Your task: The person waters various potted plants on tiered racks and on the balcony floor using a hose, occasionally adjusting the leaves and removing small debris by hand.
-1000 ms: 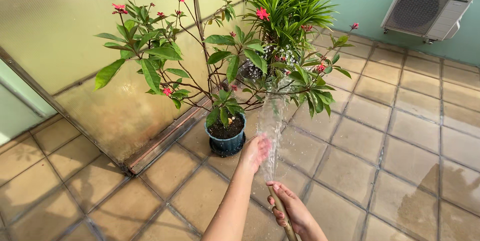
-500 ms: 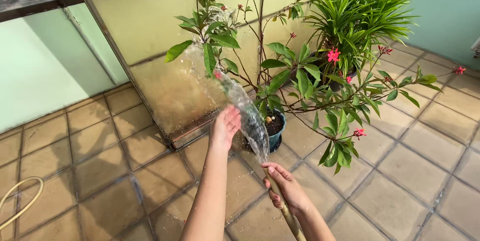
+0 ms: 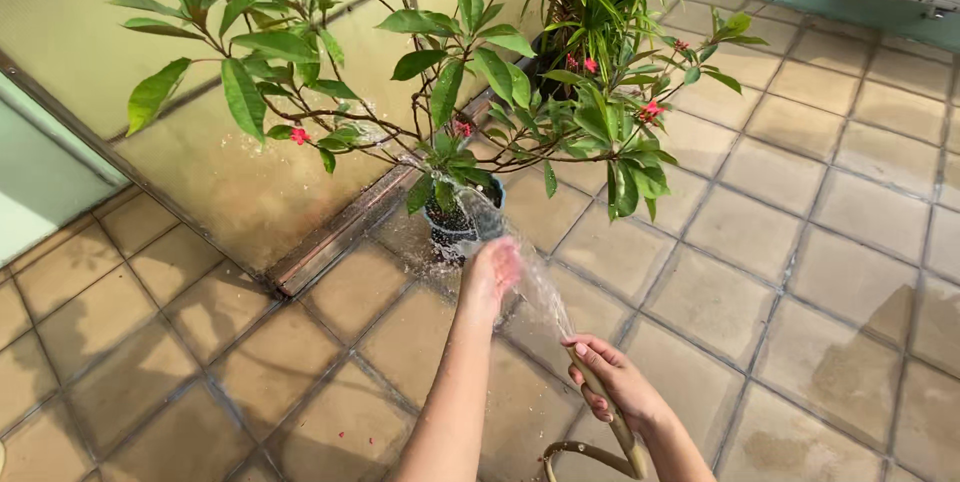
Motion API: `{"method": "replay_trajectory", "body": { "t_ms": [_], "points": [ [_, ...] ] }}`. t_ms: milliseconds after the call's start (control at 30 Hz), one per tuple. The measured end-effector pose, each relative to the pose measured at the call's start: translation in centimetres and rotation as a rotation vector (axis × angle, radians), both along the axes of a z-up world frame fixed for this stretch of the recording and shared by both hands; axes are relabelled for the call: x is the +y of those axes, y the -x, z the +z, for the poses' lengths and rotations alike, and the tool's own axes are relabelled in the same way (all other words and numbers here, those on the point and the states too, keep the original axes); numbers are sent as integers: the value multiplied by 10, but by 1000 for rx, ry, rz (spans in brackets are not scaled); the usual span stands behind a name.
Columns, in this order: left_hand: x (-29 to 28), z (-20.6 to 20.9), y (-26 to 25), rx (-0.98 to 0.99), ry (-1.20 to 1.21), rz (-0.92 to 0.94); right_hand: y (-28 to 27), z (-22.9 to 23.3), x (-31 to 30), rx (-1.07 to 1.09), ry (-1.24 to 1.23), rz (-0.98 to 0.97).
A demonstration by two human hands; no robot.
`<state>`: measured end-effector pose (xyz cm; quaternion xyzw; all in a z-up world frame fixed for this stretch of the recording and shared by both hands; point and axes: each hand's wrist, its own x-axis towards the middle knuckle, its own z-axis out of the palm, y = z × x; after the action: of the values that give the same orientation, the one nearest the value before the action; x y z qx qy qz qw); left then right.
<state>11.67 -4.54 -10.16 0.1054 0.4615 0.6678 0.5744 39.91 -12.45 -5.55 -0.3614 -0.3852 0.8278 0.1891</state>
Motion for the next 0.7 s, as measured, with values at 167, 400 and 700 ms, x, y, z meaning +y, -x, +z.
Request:
{"method": "replay_trajectory", "body": {
  "t_ms": [167, 400, 700],
  "points": [
    [98, 39, -144, -29, -245, -203, -129, 33, 50, -28, -140, -268],
    [174, 80, -290, -244, -132, -242, -234, 69, 111, -330, -210, -405],
    [278, 107, -336, -330, -111, -75, -266, 144, 285, -317, -363, -288]
  ]
}}
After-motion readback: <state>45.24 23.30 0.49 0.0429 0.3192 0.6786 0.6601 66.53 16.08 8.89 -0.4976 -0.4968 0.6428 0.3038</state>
